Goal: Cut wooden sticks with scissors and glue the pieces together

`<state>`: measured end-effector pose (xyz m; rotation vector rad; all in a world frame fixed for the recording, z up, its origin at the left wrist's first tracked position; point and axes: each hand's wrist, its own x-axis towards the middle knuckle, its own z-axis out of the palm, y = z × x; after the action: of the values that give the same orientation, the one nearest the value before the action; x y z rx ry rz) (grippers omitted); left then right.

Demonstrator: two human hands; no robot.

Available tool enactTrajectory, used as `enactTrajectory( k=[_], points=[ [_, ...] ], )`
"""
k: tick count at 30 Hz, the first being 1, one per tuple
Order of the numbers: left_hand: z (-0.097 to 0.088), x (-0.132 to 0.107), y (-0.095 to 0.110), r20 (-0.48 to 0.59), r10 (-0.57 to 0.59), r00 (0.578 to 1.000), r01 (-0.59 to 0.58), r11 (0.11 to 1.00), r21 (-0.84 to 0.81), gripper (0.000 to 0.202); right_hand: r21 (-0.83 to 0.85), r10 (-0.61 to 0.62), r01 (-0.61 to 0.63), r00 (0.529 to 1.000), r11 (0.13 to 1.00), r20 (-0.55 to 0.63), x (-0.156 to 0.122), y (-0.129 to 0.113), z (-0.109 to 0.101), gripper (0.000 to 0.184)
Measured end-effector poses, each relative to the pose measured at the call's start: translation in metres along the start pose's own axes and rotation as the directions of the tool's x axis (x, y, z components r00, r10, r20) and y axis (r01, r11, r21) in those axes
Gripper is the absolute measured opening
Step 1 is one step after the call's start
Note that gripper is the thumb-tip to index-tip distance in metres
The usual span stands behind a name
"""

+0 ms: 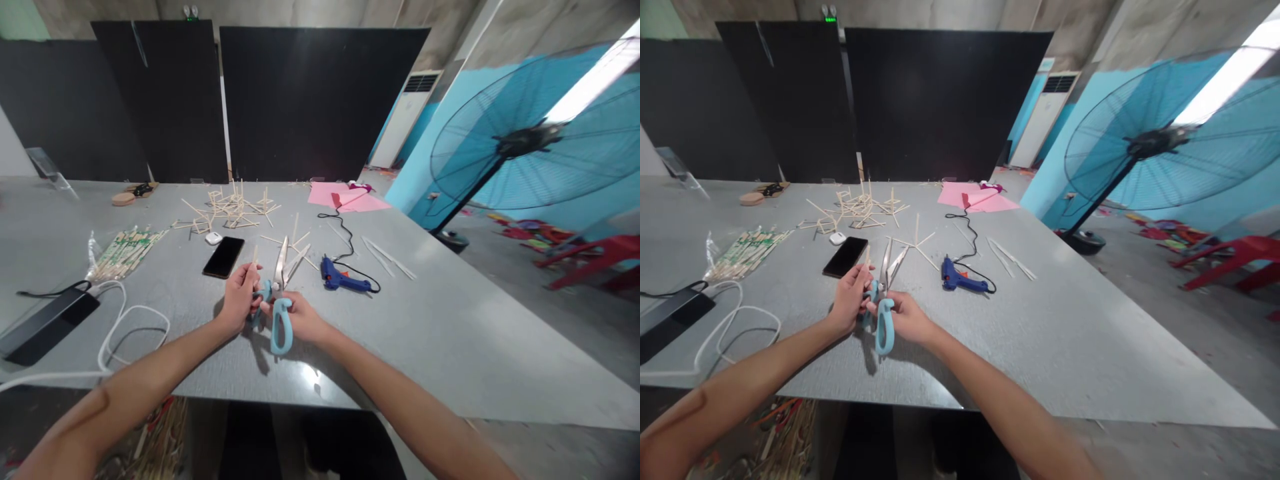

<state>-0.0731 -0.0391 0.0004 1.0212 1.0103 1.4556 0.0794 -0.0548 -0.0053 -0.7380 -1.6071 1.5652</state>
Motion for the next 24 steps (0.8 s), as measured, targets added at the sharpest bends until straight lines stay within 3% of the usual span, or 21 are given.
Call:
enactTrajectory(
  k=[6, 11, 14, 17, 19, 21, 24],
  points=[
    [0.003, -0.003, 0.002, -0.084, 0.093, 0.992, -0.079, 0.985, 0.153, 0.037, -0.335, -0.224, 0.173, 0.967, 0.926, -0.12, 0.002, 0.006, -0.004, 0.039],
    [0.004, -0.004, 0.007, -0.067, 0.127, 0.99, -0.119, 0.986, 0.114, 0.04, -0.457, -0.317, 0.269, 0.948, 0.848, -0.029, 0.001, 0.001, -0.009, 0.033],
    [0.005, -0.004, 0.009, -0.074, 0.124, 0.989, -0.117, 0.989, 0.095, 0.038, -0.474, -0.331, 0.275, 0.943, 0.836, -0.036, 0.002, 0.002, -0.012, 0.029],
    [0.004, -0.002, 0.009, -0.046, 0.075, 0.996, -0.073, 0.996, 0.052, 0.037, -0.446, -0.304, 0.238, 0.949, 0.863, -0.082, 0.001, 0.0, -0.011, 0.028],
    [0.002, 0.0, 0.008, 0.001, 0.014, 1.0, -0.014, 0.999, 0.036, 0.04, -0.352, -0.219, 0.18, 0.973, 0.919, -0.075, -0.001, -0.004, -0.008, 0.03],
    [0.0, 0.002, 0.007, 0.059, -0.051, 0.997, 0.048, 0.998, 0.04, 0.043, -0.19, -0.085, 0.084, 0.996, 0.978, 0.001, -0.004, -0.009, -0.005, 0.032],
    [-0.002, 0.001, 0.006, 0.134, -0.096, 0.986, 0.087, 0.993, 0.077, 0.044, 0.032, 0.04, -0.044, 0.992, 0.998, 0.123, -0.005, -0.009, -0.003, 0.035]
  ],
)
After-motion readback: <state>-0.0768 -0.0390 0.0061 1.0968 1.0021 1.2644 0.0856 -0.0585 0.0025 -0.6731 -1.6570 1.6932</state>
